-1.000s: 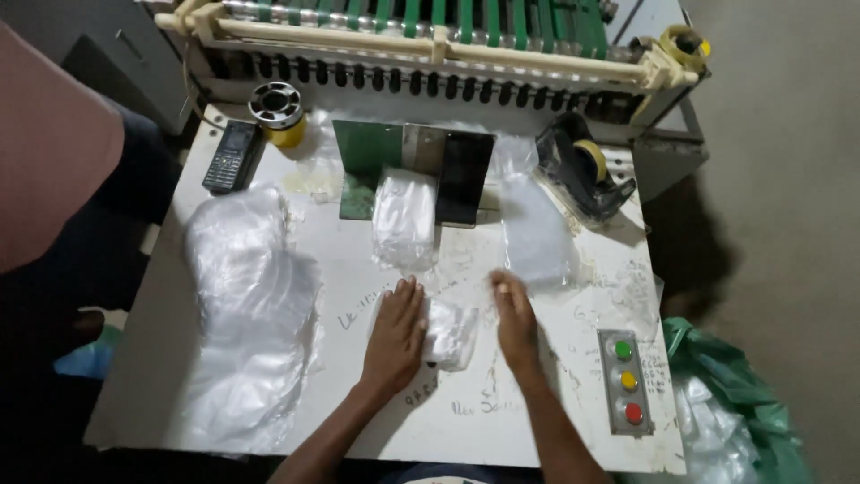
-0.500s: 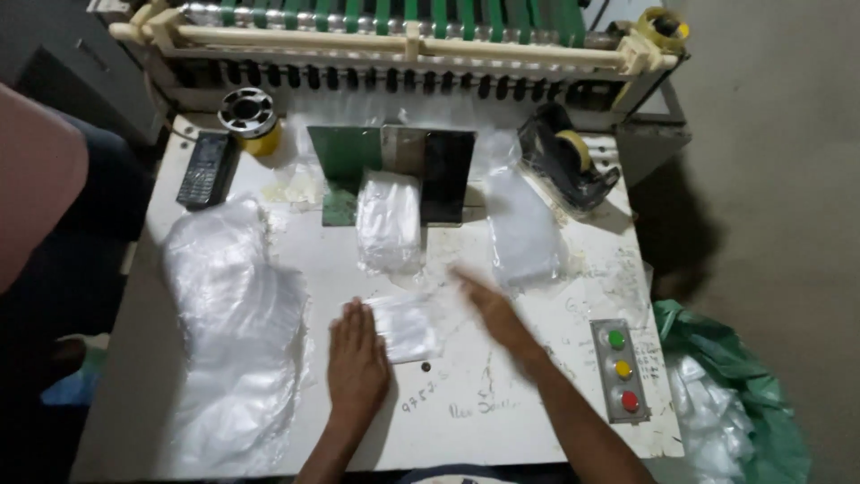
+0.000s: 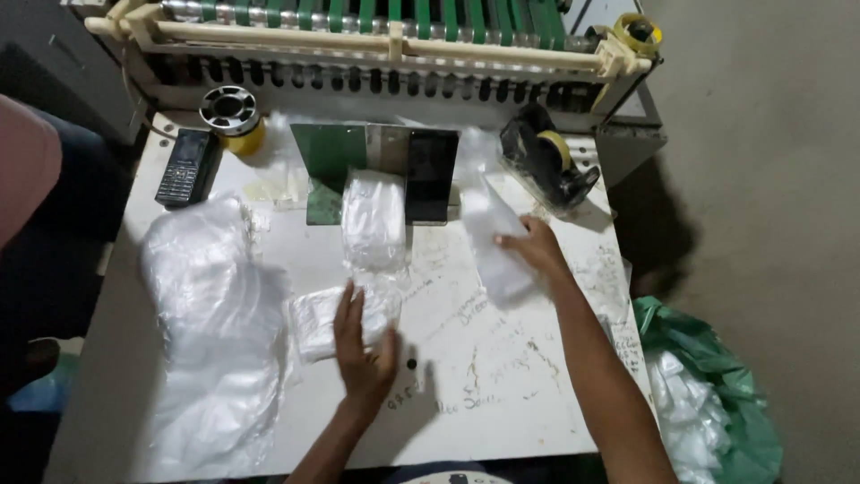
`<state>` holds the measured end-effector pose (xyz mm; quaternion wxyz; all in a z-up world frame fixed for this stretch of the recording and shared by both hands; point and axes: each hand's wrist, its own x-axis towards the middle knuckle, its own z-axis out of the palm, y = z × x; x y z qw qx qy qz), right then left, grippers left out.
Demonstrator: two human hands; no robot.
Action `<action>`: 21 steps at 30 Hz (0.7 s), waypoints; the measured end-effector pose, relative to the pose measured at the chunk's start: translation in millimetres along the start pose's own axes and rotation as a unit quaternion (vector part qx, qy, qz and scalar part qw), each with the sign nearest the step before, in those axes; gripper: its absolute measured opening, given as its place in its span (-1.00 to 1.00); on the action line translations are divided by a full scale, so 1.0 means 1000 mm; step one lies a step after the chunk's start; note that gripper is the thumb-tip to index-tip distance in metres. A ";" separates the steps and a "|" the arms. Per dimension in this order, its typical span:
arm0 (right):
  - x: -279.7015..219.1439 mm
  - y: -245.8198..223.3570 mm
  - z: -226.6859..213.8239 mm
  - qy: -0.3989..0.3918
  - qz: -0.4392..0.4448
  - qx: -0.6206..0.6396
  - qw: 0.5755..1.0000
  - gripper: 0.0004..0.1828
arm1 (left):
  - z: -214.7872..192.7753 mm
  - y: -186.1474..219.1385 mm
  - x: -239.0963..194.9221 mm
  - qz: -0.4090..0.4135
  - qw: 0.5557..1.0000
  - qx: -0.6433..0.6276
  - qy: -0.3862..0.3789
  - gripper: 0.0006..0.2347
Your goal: Manually folding and stacking plastic bags at a factory workstation near a production machine.
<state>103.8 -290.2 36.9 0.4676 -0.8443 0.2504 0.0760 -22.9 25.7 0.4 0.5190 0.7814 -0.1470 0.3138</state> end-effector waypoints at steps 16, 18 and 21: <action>-0.150 0.004 -0.020 -0.055 -0.150 0.024 0.987 -0.67 | 0.093 0.011 0.033 -0.035 0.954 -0.213 -0.207 -0.90; -0.102 0.069 0.001 -0.086 -0.525 0.049 0.845 -0.66 | 0.092 -0.008 0.026 0.118 0.952 -0.093 -0.265 -0.92; -0.071 0.157 0.050 -0.164 -0.446 0.099 0.874 0.07 | 0.073 -0.022 0.004 0.094 0.927 -0.086 -0.352 -0.92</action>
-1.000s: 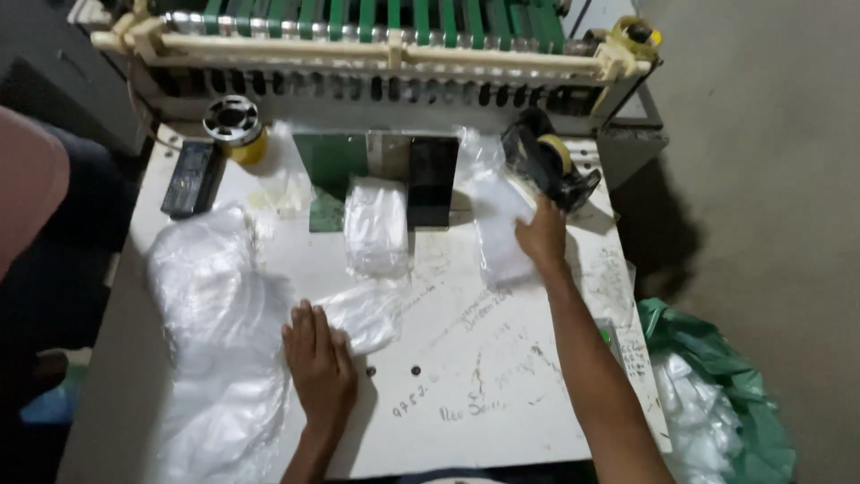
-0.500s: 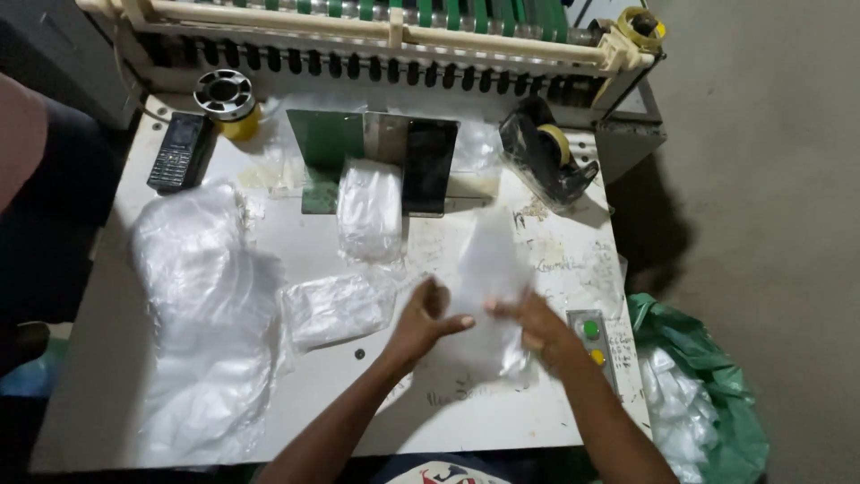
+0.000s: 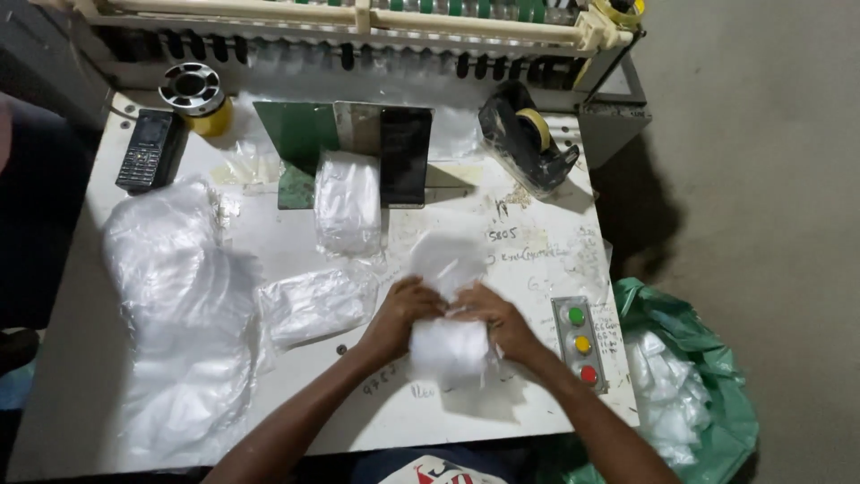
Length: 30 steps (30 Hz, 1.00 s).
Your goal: Manually folding and stacking plastic bags at a factory workstation near a production machine.
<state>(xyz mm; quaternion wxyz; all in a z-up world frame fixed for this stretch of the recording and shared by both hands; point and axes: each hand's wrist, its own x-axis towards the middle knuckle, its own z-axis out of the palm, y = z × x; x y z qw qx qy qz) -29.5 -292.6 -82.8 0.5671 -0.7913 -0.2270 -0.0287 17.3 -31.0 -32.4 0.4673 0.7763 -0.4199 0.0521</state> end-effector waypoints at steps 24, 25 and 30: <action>0.066 -0.133 0.042 0.202 0.376 0.216 0.878 -0.70 | -0.010 0.075 0.020 -0.517 0.609 -0.548 0.249 -0.64; 0.064 -0.143 0.049 0.194 0.380 0.217 0.878 -0.70 | -0.005 0.070 0.017 -0.519 0.605 -0.547 0.255 -0.64; 0.027 -0.101 0.069 0.268 0.175 0.134 0.938 -0.29 | 0.015 0.055 0.015 -0.474 0.604 -0.564 0.304 -0.78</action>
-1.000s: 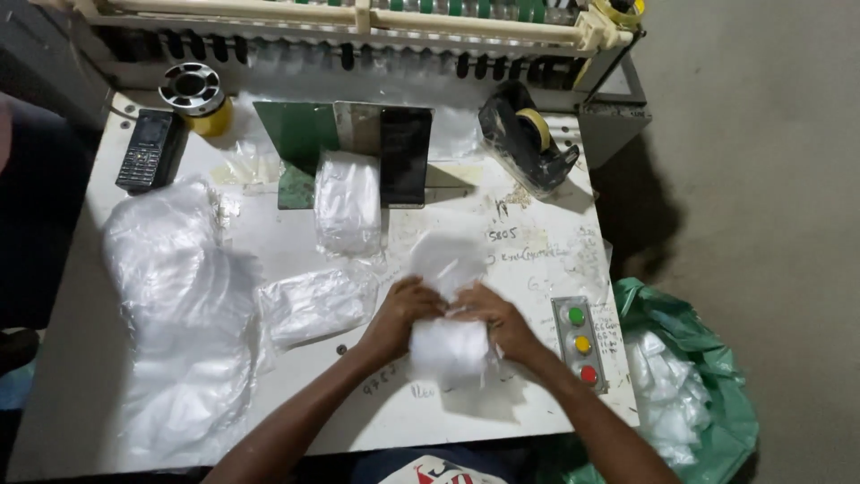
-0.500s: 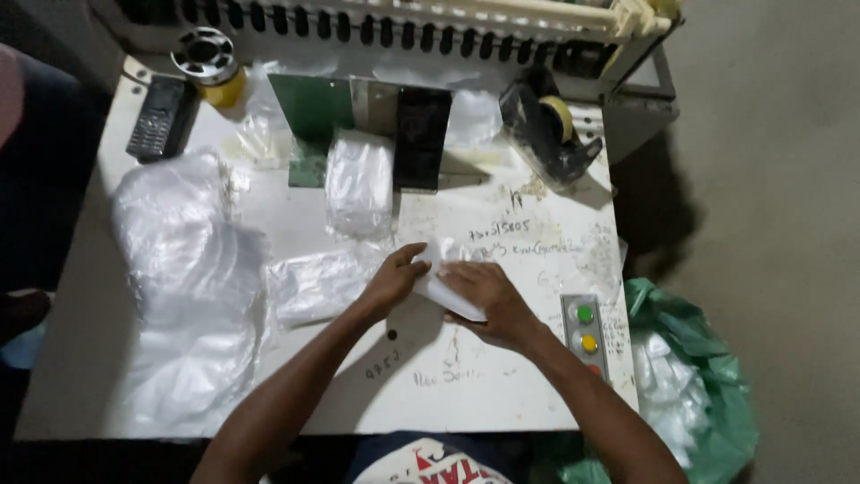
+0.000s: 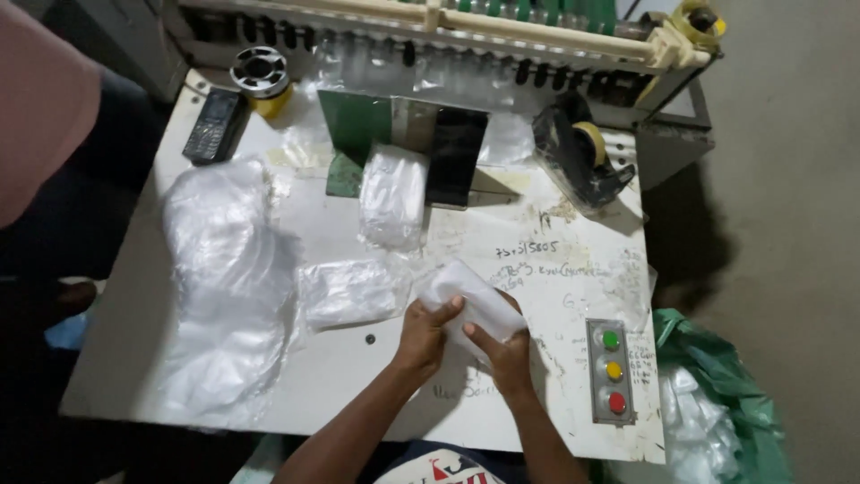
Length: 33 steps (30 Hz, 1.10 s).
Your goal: Manually folding and stacking plastic bags at a factory workstation near a production machine.
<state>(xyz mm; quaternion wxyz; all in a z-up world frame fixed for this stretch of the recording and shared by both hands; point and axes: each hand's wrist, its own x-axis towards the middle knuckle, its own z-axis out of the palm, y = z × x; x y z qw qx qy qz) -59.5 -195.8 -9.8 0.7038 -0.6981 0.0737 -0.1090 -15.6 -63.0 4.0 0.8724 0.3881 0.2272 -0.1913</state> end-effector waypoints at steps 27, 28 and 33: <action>-0.013 -0.045 -0.020 0.035 0.280 -0.014 0.959 -0.53 | -0.161 0.084 -0.071 0.582 0.537 0.607 0.068 -0.96; -0.007 -0.021 -0.044 0.044 0.280 -0.013 0.959 -0.53 | -0.138 0.066 -0.057 0.582 0.539 0.606 0.059 -0.96; 0.010 0.031 -0.152 0.373 0.171 0.029 0.911 -0.65 | -0.009 0.027 -0.022 0.098 0.907 0.390 -0.126 -0.73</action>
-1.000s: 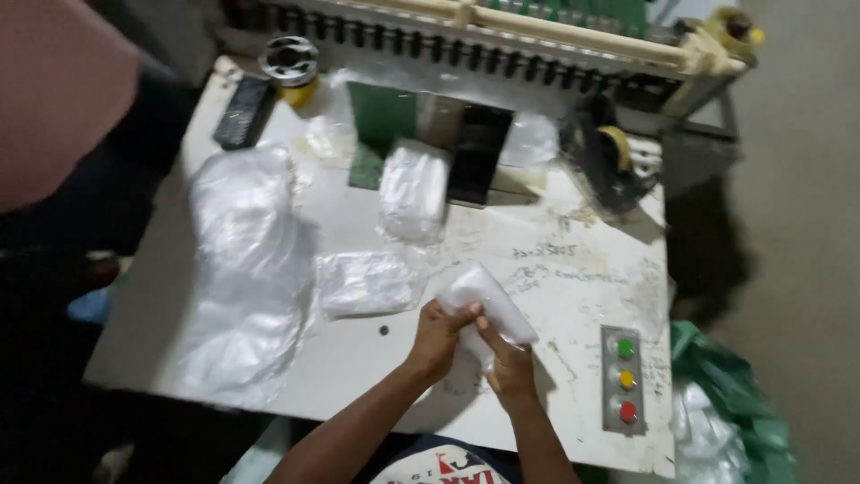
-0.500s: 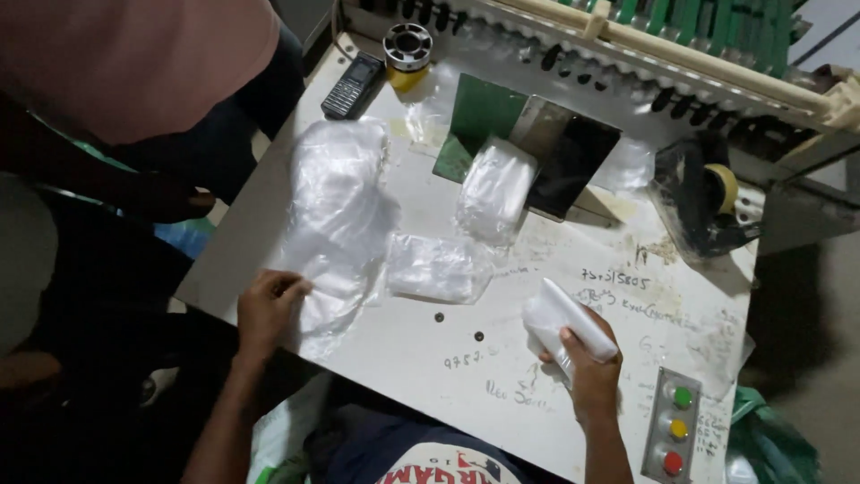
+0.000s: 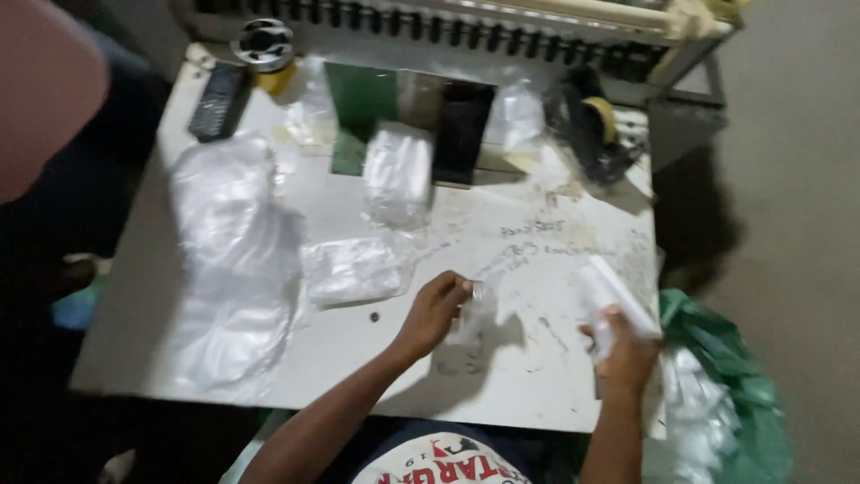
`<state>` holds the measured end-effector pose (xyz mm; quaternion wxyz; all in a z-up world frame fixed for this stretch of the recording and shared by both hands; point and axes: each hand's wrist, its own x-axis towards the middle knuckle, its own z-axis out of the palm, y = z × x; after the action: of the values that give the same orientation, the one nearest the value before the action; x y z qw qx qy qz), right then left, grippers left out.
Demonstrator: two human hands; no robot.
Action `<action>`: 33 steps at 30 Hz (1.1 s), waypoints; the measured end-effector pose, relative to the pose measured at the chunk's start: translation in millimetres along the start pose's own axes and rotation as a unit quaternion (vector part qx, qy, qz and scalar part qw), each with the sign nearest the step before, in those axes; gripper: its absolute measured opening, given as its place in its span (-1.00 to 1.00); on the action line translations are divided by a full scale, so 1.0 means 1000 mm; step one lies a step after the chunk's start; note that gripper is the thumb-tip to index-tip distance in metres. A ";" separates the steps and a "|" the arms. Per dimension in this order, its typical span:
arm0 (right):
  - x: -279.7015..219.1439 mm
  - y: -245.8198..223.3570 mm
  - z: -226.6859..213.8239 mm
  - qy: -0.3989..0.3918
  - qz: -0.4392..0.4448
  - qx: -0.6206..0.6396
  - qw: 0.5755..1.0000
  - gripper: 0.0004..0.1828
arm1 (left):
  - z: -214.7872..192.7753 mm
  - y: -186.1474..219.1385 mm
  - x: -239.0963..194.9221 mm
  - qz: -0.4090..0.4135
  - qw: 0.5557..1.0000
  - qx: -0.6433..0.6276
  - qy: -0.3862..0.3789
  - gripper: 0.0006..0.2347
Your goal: Manually folding and stacking plastic bags at a factory workstation near a production machine.
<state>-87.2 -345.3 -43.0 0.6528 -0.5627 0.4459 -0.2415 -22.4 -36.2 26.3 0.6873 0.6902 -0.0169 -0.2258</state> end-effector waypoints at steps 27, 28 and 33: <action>-0.084 -0.090 0.050 -0.348 -0.122 -0.315 0.875 -0.44 | -0.051 -0.019 0.014 -0.062 0.983 0.012 0.171 -0.83; -0.083 -0.086 0.048 -0.346 -0.122 -0.314 0.876 -0.44 | -0.050 -0.020 0.012 -0.061 0.984 0.014 0.169 -0.83; -0.097 -0.045 0.053 -0.310 0.167 -0.038 0.935 -0.79 | -0.015 -0.017 0.015 -0.001 0.973 -0.189 0.131 -0.78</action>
<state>-81.1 -249.7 28.0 0.7675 -0.5515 0.3182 0.0750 -8.5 -25.8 5.4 0.8013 0.5714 0.1170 -0.1333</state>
